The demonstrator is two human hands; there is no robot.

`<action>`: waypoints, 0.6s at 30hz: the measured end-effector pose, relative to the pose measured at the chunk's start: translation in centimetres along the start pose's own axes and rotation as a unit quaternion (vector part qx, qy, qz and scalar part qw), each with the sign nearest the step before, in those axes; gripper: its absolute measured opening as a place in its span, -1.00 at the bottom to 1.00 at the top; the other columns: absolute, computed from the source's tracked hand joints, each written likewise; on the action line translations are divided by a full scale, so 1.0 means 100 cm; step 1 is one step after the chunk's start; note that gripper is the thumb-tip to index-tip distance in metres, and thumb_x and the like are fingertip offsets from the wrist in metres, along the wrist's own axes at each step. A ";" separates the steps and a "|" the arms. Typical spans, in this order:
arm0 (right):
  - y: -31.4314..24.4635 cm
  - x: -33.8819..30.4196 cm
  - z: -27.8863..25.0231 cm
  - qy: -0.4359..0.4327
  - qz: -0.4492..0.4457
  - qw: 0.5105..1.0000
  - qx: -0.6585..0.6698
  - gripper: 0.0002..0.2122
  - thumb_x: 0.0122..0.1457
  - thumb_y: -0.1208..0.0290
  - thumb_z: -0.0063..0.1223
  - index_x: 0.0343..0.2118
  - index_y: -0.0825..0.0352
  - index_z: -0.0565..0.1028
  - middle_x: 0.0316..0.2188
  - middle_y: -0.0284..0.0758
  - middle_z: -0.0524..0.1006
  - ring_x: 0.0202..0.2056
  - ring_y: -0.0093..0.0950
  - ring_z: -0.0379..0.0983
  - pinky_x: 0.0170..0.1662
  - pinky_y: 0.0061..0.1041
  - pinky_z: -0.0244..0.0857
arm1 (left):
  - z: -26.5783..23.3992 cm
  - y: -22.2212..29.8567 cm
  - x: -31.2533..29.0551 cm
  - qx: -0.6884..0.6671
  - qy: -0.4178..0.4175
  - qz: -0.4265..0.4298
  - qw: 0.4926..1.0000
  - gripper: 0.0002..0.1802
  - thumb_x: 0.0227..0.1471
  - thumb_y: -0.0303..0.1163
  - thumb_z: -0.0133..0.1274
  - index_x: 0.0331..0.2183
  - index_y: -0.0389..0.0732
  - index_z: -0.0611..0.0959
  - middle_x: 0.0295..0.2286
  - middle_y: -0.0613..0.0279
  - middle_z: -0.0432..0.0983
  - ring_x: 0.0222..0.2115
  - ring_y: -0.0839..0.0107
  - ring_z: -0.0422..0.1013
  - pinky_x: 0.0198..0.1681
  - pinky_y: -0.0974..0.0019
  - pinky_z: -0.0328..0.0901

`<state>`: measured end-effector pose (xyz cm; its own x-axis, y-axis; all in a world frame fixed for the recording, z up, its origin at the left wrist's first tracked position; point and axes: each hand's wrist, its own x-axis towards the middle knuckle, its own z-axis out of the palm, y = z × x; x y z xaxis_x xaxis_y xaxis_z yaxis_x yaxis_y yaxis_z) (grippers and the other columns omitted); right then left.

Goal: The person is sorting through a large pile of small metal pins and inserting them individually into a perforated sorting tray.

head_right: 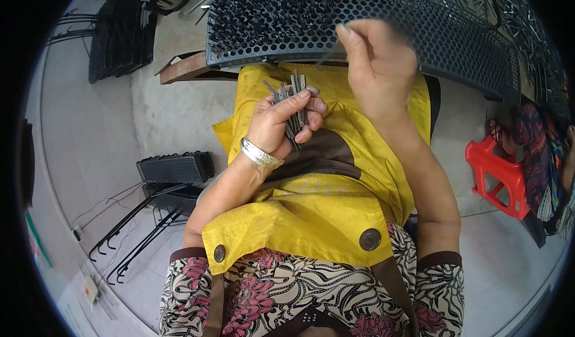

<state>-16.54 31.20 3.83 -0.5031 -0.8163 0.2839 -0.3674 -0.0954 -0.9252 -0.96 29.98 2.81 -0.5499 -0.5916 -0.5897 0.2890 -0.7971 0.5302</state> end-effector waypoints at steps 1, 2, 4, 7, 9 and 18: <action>0.001 0.005 0.001 0.040 -0.077 0.996 -0.027 -0.96 0.04 0.56 0.04 -0.44 0.41 0.48 -0.63 -0.49 0.42 -0.63 -0.78 0.24 -0.58 -0.82 0.12 | 0.001 0.000 0.000 0.001 -0.005 -0.002 1.000 -0.86 0.01 -0.44 -0.05 -0.42 -0.34 0.46 -0.56 0.08 0.46 -0.68 0.46 0.36 -0.78 0.55 0.15; 0.001 0.009 0.002 0.044 -0.118 0.990 -0.059 -0.95 0.02 0.60 0.05 -0.43 0.43 0.47 -0.62 -0.46 0.43 -0.62 -0.76 0.27 -0.56 -0.80 0.15 | 0.002 0.000 0.000 0.002 -0.009 -0.003 1.000 -0.86 0.00 -0.44 -0.04 -0.42 -0.34 0.46 -0.56 0.08 0.46 -0.68 0.46 0.36 -0.77 0.55 0.15; -0.002 0.017 0.007 0.048 -0.168 0.980 -0.091 -0.95 0.00 0.61 0.05 -0.44 0.43 0.47 -0.62 -0.42 0.44 -0.61 -0.72 0.29 -0.55 -0.77 0.18 | 0.003 0.000 -0.001 -0.002 -0.013 -0.004 1.000 -0.86 0.00 -0.44 -0.04 -0.43 -0.34 0.46 -0.56 0.08 0.46 -0.68 0.46 0.36 -0.77 0.55 0.15; 0.003 0.026 0.017 0.055 -0.265 0.955 -0.120 -0.94 -0.03 0.63 0.08 -0.45 0.45 0.46 -0.61 -0.34 0.45 -0.60 -0.62 0.34 -0.53 -0.70 0.23 | 0.003 0.000 -0.001 -0.008 -0.018 -0.003 1.000 -0.85 0.00 -0.43 -0.03 -0.43 -0.34 0.47 -0.56 0.09 0.46 -0.68 0.46 0.35 -0.77 0.55 0.15; 0.009 0.032 0.021 0.058 -0.311 0.941 -0.120 -0.93 -0.06 0.64 0.09 -0.47 0.45 0.46 -0.60 -0.29 0.45 -0.60 -0.55 0.37 -0.53 -0.66 0.25 | 0.002 -0.001 -0.001 -0.012 -0.021 -0.003 1.000 -0.85 -0.01 -0.43 -0.03 -0.42 -0.34 0.47 -0.56 0.09 0.46 -0.68 0.46 0.35 -0.77 0.55 0.15; 0.011 0.035 0.025 -0.015 -0.414 0.896 -0.161 -0.87 -0.17 0.67 0.13 -0.49 0.44 0.44 -0.57 -0.22 0.46 -0.55 -0.33 0.41 -0.51 -0.52 0.29 | -0.002 0.000 0.000 -0.029 -0.034 -0.019 0.999 -0.81 -0.02 -0.42 -0.03 -0.37 -0.36 0.46 -0.54 0.06 0.46 -0.66 0.43 0.36 -0.76 0.53 0.14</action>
<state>-16.73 26.77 3.14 0.0665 -0.5571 0.8278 -0.8133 -0.5109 -0.2785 -0.79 29.91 2.67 -0.6124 -0.5521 -0.5658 0.3097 -0.8260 0.4709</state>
